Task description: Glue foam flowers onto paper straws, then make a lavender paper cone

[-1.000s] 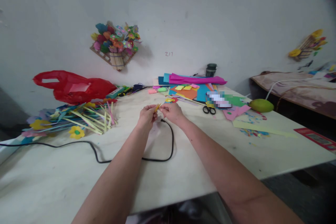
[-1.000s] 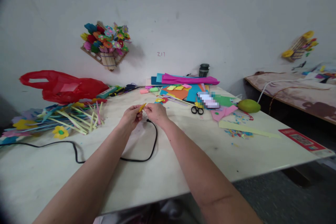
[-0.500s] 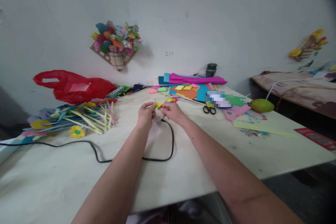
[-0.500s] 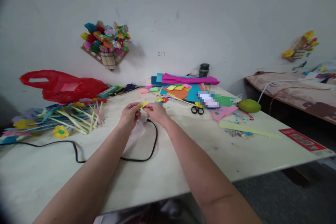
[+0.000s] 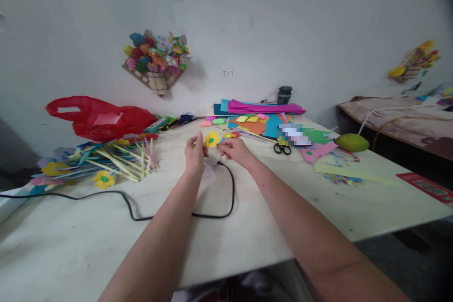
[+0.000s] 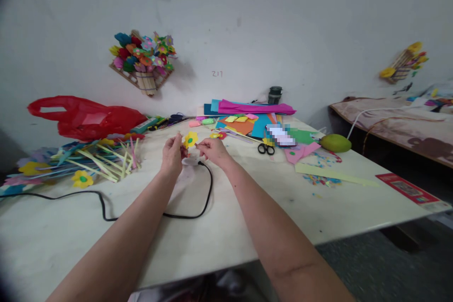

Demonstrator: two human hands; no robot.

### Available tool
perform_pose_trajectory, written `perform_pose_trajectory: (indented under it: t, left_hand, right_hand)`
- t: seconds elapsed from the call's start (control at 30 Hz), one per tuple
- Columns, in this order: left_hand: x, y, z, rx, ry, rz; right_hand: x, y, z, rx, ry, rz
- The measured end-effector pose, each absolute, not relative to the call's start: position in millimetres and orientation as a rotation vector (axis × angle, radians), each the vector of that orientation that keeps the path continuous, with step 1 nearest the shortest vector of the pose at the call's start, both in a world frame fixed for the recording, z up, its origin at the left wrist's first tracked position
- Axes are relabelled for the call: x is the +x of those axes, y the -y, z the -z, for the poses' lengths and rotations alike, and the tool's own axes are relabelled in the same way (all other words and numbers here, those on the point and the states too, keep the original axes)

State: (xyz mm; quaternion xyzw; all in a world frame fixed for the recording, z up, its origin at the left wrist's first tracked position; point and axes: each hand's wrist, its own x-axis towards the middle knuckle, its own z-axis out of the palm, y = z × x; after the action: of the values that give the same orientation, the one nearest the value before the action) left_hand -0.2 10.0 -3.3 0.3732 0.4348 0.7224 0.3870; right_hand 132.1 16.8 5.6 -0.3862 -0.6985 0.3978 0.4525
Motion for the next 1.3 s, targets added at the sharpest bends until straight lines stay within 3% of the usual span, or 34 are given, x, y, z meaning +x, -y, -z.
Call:
perform_pose_trajectory:
  t: [0.33, 0.67, 1.3]
  left_hand:
    - [-0.4, -8.6, 2.0, 1.073, -1.043, -1.683]
    - [1.3, -9.9, 7.8, 1.611, -1.267, -1.805]
    - [-4.8, -11.8, -1.0, 1.164, -1.033, -2.098]
  right_hand:
    - [135.6, -24.0, 2.2, -0.966, 1.699, -0.972]
    - [135.4, -23.4, 2.7, -0.994, 1.744, -0.924]
    - [134.8, -25.4, 8.0, -1.033, 1.752, -0.88]
